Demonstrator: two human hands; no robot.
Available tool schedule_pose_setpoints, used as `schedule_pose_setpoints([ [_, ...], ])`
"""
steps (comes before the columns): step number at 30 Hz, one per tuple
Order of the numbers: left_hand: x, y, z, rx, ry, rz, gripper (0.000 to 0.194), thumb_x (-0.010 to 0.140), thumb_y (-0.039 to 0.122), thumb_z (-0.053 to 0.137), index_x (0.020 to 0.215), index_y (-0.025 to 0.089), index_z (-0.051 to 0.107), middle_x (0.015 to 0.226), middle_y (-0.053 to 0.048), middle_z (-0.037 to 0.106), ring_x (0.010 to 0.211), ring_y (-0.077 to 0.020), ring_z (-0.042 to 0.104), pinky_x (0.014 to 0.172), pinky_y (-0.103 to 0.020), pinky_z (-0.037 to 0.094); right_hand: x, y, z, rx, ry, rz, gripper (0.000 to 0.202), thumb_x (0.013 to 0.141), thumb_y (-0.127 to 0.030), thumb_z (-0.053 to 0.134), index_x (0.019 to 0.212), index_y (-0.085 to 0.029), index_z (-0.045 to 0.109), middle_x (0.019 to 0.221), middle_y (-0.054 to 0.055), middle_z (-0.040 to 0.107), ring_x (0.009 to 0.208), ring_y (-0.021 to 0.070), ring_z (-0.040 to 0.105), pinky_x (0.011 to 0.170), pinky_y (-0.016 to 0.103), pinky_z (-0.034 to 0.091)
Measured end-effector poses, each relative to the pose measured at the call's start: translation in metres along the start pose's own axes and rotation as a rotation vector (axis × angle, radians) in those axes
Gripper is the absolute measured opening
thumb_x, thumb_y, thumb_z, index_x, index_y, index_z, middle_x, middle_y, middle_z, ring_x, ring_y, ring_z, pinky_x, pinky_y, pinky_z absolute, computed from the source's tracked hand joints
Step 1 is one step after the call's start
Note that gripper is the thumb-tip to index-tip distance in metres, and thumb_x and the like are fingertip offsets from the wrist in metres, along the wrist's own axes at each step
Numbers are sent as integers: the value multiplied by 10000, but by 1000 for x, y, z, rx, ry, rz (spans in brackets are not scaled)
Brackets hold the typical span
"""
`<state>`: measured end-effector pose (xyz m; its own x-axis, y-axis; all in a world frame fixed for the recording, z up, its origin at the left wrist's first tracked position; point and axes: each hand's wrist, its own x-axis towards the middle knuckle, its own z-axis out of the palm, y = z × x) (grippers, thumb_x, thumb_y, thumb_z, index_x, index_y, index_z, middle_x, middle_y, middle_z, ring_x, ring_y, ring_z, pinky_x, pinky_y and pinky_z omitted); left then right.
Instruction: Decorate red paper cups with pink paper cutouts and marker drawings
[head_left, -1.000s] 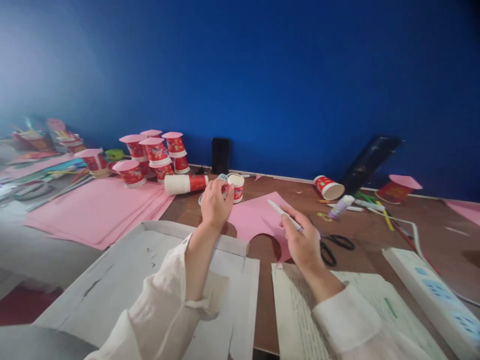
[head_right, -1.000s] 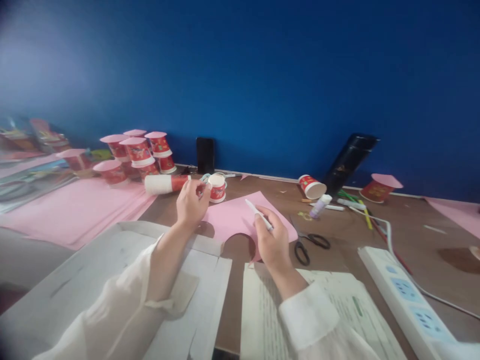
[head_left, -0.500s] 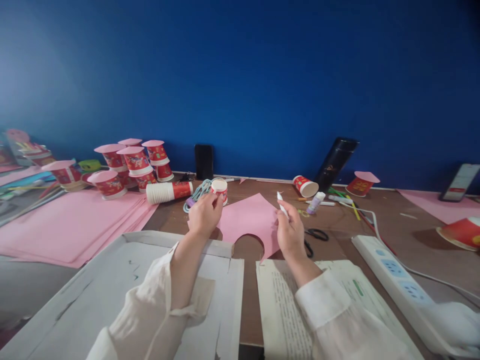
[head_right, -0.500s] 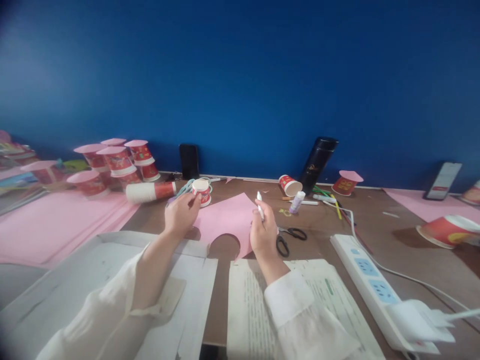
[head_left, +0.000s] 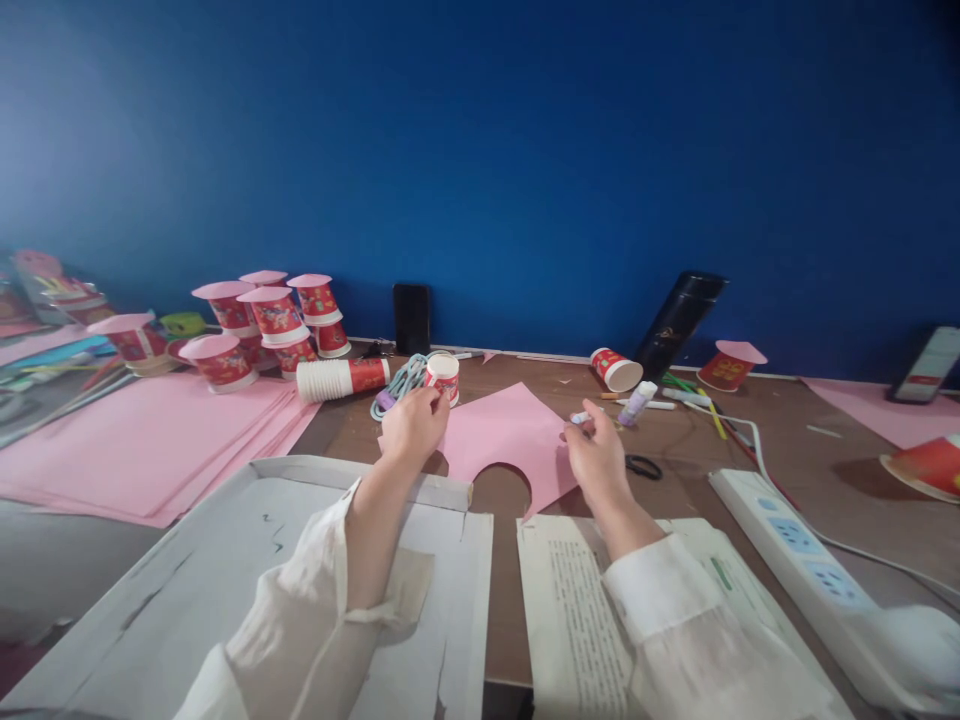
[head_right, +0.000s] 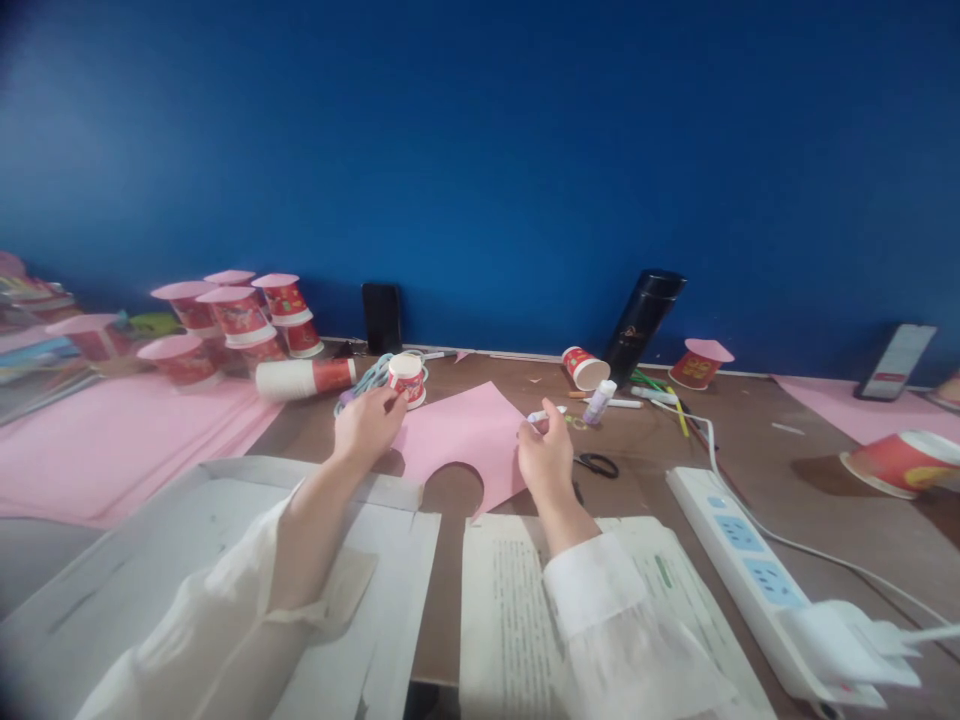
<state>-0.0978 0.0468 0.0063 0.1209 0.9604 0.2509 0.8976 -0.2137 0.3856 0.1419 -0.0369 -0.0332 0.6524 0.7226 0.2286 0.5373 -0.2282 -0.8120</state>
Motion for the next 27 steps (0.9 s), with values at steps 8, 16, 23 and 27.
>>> schedule_pose_setpoints([
  [8,3,-8,8,86,-143,61,286,862,301,456,885,204,724,1054,-106,699,989,-263,625,824,-344,470,11,-4,-48,-396,-106,39,456,767,-265,537,1203,-278,667,1145,116,680,1019,318,645,876,467,486],
  [16,1,-8,9,54,-174,48,249,835,325,511,920,183,696,1099,-143,655,1026,-286,624,873,-368,480,26,19,-78,-679,-109,93,364,683,-270,580,985,-325,776,1030,151,709,868,349,667,678,468,502],
  [23,0,-7,9,27,-236,13,294,806,439,589,972,203,645,1171,-132,612,949,-268,646,802,-368,491,33,30,-86,-775,-22,73,330,649,-309,615,923,-299,798,1050,185,716,905,394,647,661,498,489],
  [27,2,-9,10,16,-241,63,233,796,382,614,919,188,653,1090,-124,645,986,-269,627,847,-365,475,26,21,-89,-754,-128,44,378,714,-410,595,1042,-311,755,1080,152,717,918,382,661,691,480,485],
])
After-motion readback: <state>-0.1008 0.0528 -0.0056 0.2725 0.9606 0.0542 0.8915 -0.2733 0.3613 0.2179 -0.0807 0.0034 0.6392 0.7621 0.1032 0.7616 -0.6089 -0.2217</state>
